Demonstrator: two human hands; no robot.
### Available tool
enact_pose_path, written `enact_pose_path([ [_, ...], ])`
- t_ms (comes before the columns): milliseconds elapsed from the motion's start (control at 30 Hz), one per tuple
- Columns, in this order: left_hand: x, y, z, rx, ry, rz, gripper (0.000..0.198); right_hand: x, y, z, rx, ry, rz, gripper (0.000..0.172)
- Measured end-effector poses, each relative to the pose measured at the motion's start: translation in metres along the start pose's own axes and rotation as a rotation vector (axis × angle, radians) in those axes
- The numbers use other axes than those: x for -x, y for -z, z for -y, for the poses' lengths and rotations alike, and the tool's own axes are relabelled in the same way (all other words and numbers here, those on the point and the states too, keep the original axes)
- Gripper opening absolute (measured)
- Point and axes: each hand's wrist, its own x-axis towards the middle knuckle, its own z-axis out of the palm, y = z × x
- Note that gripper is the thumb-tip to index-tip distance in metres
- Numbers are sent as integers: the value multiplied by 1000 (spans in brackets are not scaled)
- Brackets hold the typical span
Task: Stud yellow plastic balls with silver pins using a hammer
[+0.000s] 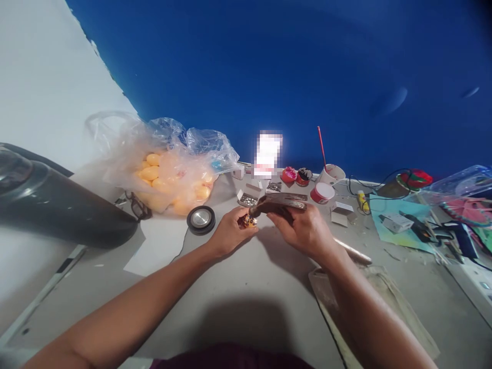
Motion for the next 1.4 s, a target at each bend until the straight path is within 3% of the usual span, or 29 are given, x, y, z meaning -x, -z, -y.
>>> enact_pose_path([
  [133,1,0,-1,-21,-43,20,19,0,3,0,3,-9,82,29],
  [267,0,0,-1,-16,-26,29,25,1,8,0,-76,25,-13,32],
  [400,-1,0,0,1,-1,40,20,0,10,1,-27,-8,92,28],
  [567,-2,1,3,42,45,70,32,0,11,0,-110,51,-7,31],
  [700,-1,2,3,55,45,81,28,-2,7,-2,-82,4,81,28],
  [867,-1,2,8,175,80,98,38,-5,18,-18,-75,-40,10,28],
  [1033,-1,2,6,244,109,52,38,-8,33,-48,11,-60,379,29],
  [1200,1,7,-2,338,133,132,40,-11,18,-60,108,-104,493,31],
  [1400,5,7,-5,239,192,205,30,-13,1,-57,167,-188,592,25],
])
